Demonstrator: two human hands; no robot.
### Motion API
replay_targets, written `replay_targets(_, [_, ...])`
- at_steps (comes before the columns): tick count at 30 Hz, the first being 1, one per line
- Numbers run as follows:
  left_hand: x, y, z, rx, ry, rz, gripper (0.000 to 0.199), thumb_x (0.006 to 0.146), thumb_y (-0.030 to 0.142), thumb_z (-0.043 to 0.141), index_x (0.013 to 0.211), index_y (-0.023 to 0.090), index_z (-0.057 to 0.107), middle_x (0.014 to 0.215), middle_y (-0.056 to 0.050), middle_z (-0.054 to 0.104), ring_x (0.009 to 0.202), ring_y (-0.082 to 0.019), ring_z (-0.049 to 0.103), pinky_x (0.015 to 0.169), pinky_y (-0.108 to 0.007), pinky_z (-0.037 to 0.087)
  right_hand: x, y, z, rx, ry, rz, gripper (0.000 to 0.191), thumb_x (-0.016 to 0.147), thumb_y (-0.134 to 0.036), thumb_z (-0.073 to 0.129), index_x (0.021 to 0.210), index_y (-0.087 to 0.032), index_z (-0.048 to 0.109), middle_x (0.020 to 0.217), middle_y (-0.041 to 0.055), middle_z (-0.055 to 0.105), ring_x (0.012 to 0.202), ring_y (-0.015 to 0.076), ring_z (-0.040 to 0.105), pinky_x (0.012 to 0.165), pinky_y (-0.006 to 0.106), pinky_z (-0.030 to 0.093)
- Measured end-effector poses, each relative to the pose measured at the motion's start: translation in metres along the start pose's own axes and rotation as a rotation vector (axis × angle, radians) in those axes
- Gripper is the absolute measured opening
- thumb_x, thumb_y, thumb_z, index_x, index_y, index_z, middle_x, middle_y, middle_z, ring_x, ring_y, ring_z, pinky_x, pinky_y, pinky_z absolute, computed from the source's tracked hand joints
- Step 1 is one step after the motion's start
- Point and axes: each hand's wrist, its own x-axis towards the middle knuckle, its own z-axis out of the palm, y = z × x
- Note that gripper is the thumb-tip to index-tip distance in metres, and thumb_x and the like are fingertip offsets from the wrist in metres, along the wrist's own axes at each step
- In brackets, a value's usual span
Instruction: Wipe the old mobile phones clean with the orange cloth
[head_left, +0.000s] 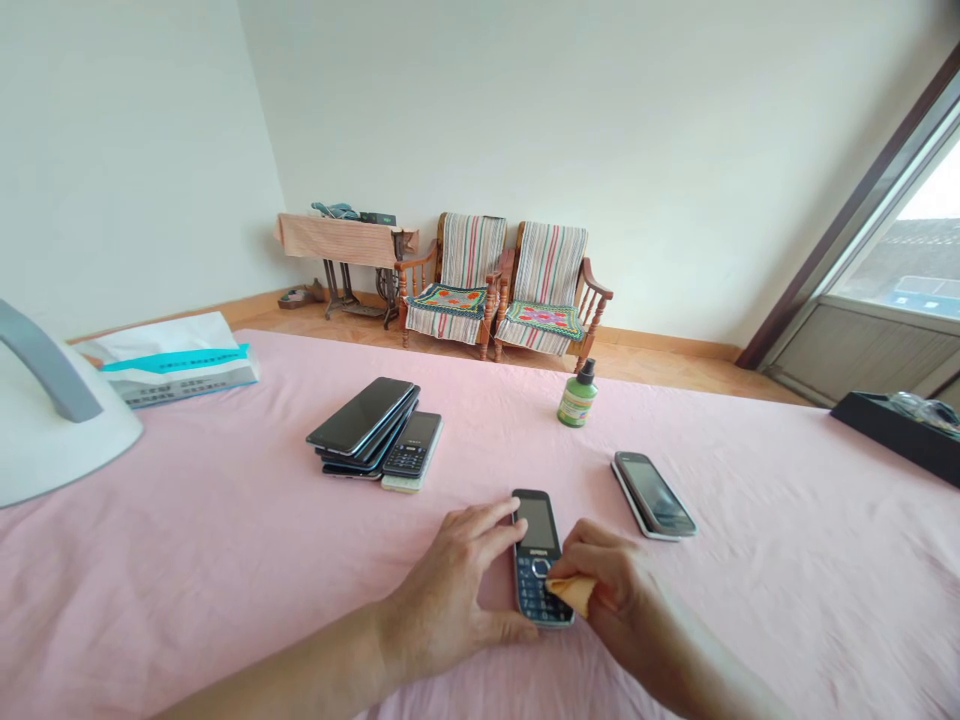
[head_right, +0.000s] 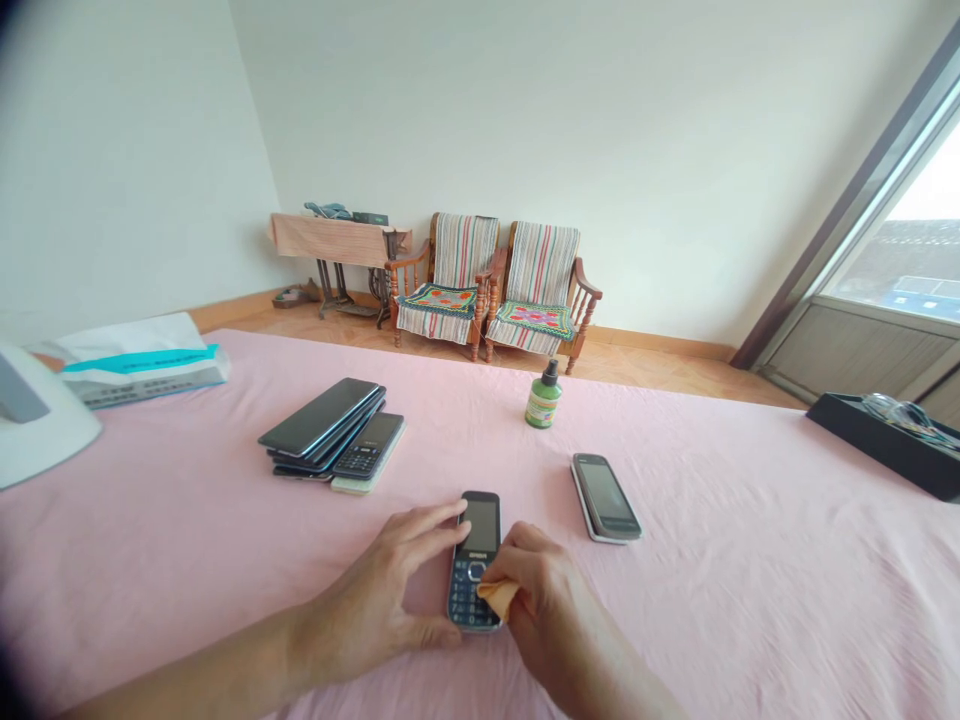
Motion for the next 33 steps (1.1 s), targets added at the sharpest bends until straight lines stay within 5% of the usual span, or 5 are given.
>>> replay_targets(20, [0.0, -0.003, 0.005, 0.034, 0.046, 0.025, 0.079, 0.057, 0.046, 0.084, 0.125, 0.02, 0.055, 0.14, -0.013, 0.046, 0.127, -0.033, 0.043, 0.105, -0.049, 0.034, 0.006, -0.004, 0.02, -0.132, 0.146, 0.035, 0.037, 0.064, 0.009, 0.039, 0.079, -0.018, 0.058, 0.079, 0.0027, 0.054, 0.073, 0.0158, 0.052, 0.063, 0.024, 0.038])
replay_targets(27, [0.0, 0.0, 0.003, 0.031, 0.055, 0.043, 0.078, 0.058, 0.05, 0.083, 0.125, 0.02, 0.056, 0.138, -0.014, 0.048, 0.126, -0.034, 0.044, 0.103, -0.051, 0.035, -0.006, -0.004, 0.011, -0.094, 0.028, -0.017, 0.038, 0.06, 0.009, 0.04, 0.077, -0.018, 0.06, 0.081, 0.0033, 0.056, 0.075, 0.0158, 0.054, 0.064, 0.024, 0.04])
replay_targets(33, [0.001, -0.001, 0.004, 0.025, 0.037, 0.027, 0.078, 0.06, 0.054, 0.08, 0.126, 0.019, 0.055, 0.139, -0.015, 0.047, 0.126, -0.034, 0.044, 0.104, -0.052, 0.034, -0.003, -0.006, 0.015, -0.075, 0.055, 0.015, 0.041, 0.061, 0.01, 0.037, 0.078, -0.018, 0.061, 0.083, 0.0039, 0.055, 0.076, 0.0156, 0.053, 0.066, 0.025, 0.041])
